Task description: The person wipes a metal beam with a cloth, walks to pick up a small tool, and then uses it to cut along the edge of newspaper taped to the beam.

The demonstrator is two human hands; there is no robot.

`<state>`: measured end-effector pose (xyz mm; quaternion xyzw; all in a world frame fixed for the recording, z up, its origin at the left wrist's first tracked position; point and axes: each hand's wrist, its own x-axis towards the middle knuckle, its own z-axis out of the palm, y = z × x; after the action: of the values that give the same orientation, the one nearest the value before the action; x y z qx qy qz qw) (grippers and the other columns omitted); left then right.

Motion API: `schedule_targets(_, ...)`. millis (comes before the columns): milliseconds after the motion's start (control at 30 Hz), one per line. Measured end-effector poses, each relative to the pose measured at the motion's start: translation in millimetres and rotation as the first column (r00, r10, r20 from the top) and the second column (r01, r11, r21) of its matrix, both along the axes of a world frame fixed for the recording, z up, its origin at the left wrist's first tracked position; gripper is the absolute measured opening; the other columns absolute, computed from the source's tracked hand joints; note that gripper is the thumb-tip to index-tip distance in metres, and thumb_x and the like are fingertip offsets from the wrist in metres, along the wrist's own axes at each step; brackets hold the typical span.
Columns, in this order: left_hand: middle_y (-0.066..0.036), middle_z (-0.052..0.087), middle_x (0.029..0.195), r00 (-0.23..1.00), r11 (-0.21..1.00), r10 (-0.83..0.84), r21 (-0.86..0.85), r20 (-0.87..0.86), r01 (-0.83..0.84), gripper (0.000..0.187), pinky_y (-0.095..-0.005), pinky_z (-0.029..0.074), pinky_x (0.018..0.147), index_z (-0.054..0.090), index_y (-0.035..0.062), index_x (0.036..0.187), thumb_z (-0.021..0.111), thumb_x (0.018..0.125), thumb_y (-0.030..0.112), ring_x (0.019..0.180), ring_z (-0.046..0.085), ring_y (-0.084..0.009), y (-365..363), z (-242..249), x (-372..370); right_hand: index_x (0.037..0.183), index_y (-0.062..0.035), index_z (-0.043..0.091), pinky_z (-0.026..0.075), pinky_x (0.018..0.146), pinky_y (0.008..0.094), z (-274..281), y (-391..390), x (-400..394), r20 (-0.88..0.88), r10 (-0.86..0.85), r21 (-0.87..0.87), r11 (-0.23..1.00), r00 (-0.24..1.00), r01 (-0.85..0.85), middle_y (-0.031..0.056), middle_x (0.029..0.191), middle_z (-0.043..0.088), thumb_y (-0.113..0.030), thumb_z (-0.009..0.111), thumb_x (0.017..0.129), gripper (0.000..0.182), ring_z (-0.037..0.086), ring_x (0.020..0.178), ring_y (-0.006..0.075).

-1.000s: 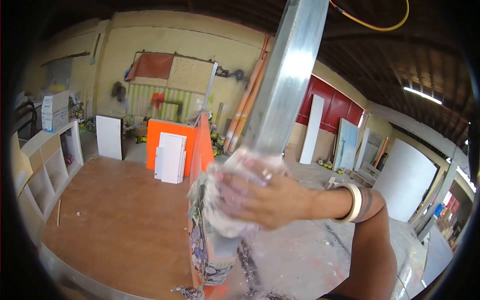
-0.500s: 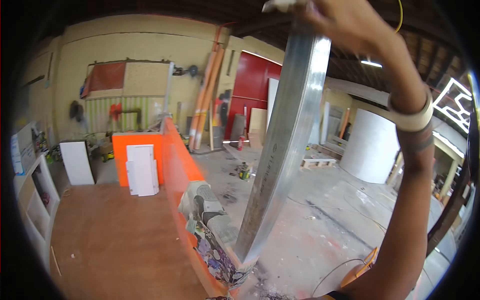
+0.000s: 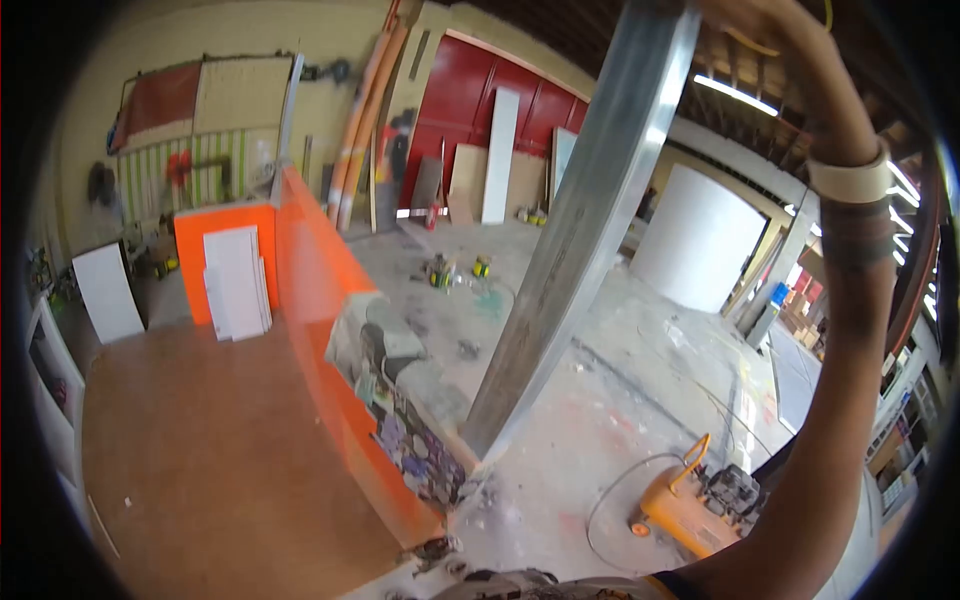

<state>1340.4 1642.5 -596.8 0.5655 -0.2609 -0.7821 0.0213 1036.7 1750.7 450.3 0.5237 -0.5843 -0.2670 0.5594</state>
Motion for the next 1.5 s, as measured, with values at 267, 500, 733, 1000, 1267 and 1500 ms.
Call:
schedule_targets(267, -0.023, 0.069, 0.099, 0.998, 0.999, 0.046, 0.008, 0.038, -0.047, 0.029, -0.0487, 0.059, 0.060, 0.063, -0.0055, 0.114, 0.049, 0.100, 0.016, 0.082, 0.071, -0.0379, 32.1, -26.1, 24.0, 0.126, -0.0090, 0.071, 0.026, 0.122, 0.0653, -224.4, 11.1, -43.1, 0.194, 0.192, 0.191, 0.955, 0.962, -0.229, 0.0127, 0.133, 0.066, -0.032, 0.076, 0.073, 0.058, 0.050, 0.140, 0.0375)
schedule_targets(500, -0.022, 0.071, 0.109, 0.998, 0.999, -0.019, -0.043, 0.062, 0.022, 0.033, -0.0469, 0.059, 0.065, 0.063, -0.0026, 0.118, 0.046, 0.100, 0.019, 0.083, 0.071, -0.0354, 39.1, -25.1, 44.0, 0.138, -0.0015, 0.064, 0.025, 0.126, 0.0591, -409.5, 19.2, -35.5, 0.313, -0.034, 0.499, 0.856, 0.949, -0.134, 0.0204, 0.145, 0.058, -0.032, 0.058, 0.087, 0.059, 0.044, 0.146, 0.0376)
schedule_targets(733, -0.017, 0.071, 0.105, 0.965, 1.000, -0.014, 0.031, 0.262, 0.006, 0.031, -0.0439, 0.052, 0.064, 0.060, 0.0049, 0.120, 0.049, 0.098, 0.024, 0.076, 0.068, -0.0339, 30.3, -13.9, 95.0, 0.140, -0.0048, 0.064, 0.025, 0.124, 0.0591, -306.2, 23.4, -49.8, 0.397, 0.031, 0.310, 0.936, 0.917, -0.165, 0.0172, 0.148, 0.058, -0.037, 0.051, 0.092, 0.059, 0.043, 0.147, 0.0407)
schedule_targets(1000, -0.016, 0.069, 0.098, 0.958, 0.993, 0.053, 0.090, 0.281, -0.081, 0.025, -0.0386, 0.050, 0.054, 0.061, 0.0055, 0.113, 0.049, 0.098, 0.023, 0.067, 0.061, -0.0296, 32.3, -23.9, 106.4, 0.132, -0.0025, 0.069, 0.023, 0.125, 0.0624, -359.1, 29.6, -51.4, 0.394, 0.097, 0.284, 0.933, 0.914, -0.221, 0.0178, 0.139, 0.065, -0.038, 0.053, 0.089, 0.058, 0.049, 0.143, 0.0403)
schedule_targets(1267, -0.021, 0.070, 0.100, 0.991, 0.998, 0.062, 0.010, 0.115, -0.064, 0.036, -0.0428, 0.056, 0.058, 0.060, -0.0020, 0.121, 0.053, 0.098, 0.024, 0.070, 0.067, -0.0342, 17.6, -25.8, 57.1, 0.127, -0.0027, 0.073, 0.031, 0.119, 0.0631, -304.2, 27.8, -44.2, 0.226, 0.226, 0.159, 0.951, 0.948, -0.265, 0.0130, 0.135, 0.069, -0.037, 0.058, 0.091, 0.052, 0.059, 0.135, 0.0357)
schedule_targets(1500, -0.023, 0.071, 0.098, 0.997, 1.000, 0.008, -0.020, 0.076, -0.007, 0.031, -0.0487, 0.058, 0.058, 0.061, -0.0020, 0.118, 0.052, 0.099, 0.020, 0.070, 0.069, -0.0399, 10.3, -38.1, 44.7, 0.135, -0.0049, 0.066, 0.036, 0.122, 0.0499, -369.1, 28.4, -34.9, 0.353, 0.040, 0.457, 0.864, 0.935, -0.210, 0.0157, 0.143, 0.061, -0.022, 0.065, 0.086, 0.052, 0.053, 0.140, 0.0355)
